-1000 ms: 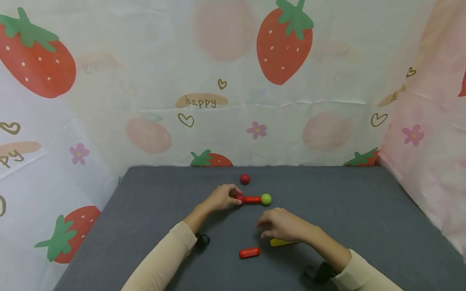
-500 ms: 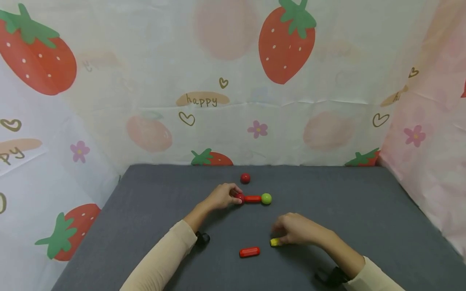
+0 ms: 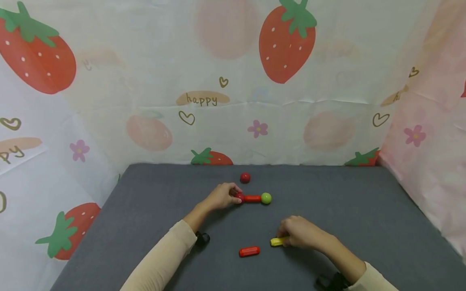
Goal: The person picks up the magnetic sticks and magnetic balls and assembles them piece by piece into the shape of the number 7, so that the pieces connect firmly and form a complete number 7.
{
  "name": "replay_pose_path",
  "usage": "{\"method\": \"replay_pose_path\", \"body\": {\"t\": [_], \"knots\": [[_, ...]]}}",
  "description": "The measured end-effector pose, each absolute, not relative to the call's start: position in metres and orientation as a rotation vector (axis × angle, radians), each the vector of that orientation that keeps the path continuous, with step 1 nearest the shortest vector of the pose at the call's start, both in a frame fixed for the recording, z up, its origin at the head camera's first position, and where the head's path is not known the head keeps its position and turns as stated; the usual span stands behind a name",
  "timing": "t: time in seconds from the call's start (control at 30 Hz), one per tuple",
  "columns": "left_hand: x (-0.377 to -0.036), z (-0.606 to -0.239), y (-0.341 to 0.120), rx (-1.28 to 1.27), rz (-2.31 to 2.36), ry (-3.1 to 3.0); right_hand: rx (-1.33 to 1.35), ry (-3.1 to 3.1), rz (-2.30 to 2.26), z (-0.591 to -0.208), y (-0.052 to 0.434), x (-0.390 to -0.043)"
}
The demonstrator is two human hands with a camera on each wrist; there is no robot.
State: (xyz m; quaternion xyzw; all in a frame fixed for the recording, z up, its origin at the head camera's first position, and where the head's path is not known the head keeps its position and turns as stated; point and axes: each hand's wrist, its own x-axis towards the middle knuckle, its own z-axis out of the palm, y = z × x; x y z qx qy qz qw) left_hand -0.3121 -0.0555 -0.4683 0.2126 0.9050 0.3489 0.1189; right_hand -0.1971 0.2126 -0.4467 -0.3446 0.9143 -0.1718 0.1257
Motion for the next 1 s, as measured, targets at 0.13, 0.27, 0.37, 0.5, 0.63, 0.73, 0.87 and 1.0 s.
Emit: {"method": "replay_pose_path", "body": {"t": [0.13,0.27,0.37,0.5,0.63,0.73,0.87,1.0], "knots": [[-0.312,-0.469,-0.057,0.633,1.021,2.641,-0.989,2.667,-0.501,-0.447,0.212,-0.197],[-0.312,-0.469,-0.057,0.632,1.025,2.644,-0.990,2.666,-0.511,-0.448,0.212,-0.196],[-0.312,-0.470,-0.057,0.635,1.026,2.644,-0.995,2.659,-0.521,-0.447,0.212,-0.197],[-0.312,-0.470,-0.057,0.637,1.025,2.643,-0.970,2.645,-0.554,-0.447,0.213,-0.198],[-0.313,-0.470,-0.056,0.620,1.036,2.644,-0.907,2.646,-0.614,-0.448,0.213,-0.200],[-0.313,-0.469,-0.056,0.626,1.044,2.646,-0.853,2.661,-0.667,-0.450,0.213,-0.204],[-0.313,-0.468,-0.056,0.637,1.046,2.644,-0.749,2.689,-0.737,-0.451,0.213,-0.208],[-0.313,-0.469,-0.056,0.641,1.044,2.637,-0.643,2.705,-0.814,-0.452,0.210,-0.210]]}}
